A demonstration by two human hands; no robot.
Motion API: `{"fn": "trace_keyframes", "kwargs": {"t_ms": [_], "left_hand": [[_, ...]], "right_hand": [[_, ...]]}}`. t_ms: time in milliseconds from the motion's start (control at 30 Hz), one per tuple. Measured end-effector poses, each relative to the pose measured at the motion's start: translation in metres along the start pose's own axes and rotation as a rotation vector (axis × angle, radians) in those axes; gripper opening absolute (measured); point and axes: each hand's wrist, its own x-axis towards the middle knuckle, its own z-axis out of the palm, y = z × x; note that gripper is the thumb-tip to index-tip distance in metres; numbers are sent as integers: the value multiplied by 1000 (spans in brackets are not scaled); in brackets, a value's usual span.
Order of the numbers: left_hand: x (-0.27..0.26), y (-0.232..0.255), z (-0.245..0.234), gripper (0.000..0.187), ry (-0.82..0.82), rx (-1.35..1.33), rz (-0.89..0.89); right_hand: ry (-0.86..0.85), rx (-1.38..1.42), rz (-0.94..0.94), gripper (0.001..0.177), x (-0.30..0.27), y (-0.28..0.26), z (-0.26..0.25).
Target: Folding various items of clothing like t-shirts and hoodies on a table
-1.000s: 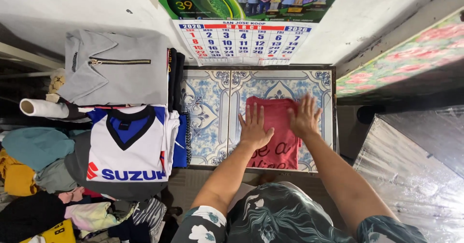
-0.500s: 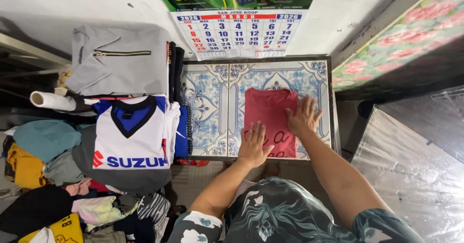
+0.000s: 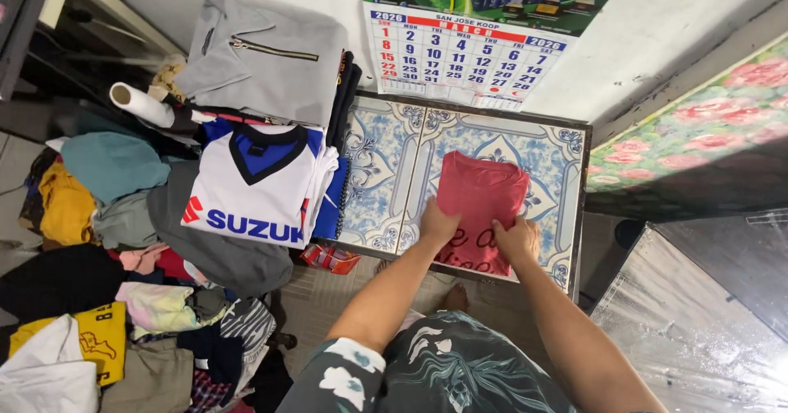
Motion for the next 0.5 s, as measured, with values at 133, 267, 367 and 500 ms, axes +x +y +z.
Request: {"fn": "trace_keyframes", "kwargs": {"t_ms": [133, 267, 367, 500], "left_hand": [[13, 10, 10, 57, -111, -302, -101], [35, -12, 42, 47, -41, -534, -221], [21, -13, 25, 58, -1, -618, -303], [-6, 10, 0, 56, -120, -550, -285]], "right_hand": [[-36, 160, -27, 57, -11, -14, -27], [-30, 366, 43, 69, -26, -13, -46], [-75, 264, 58, 67, -33, -11, -40], [-114, 258, 9, 59, -17, 5, -12]]}}
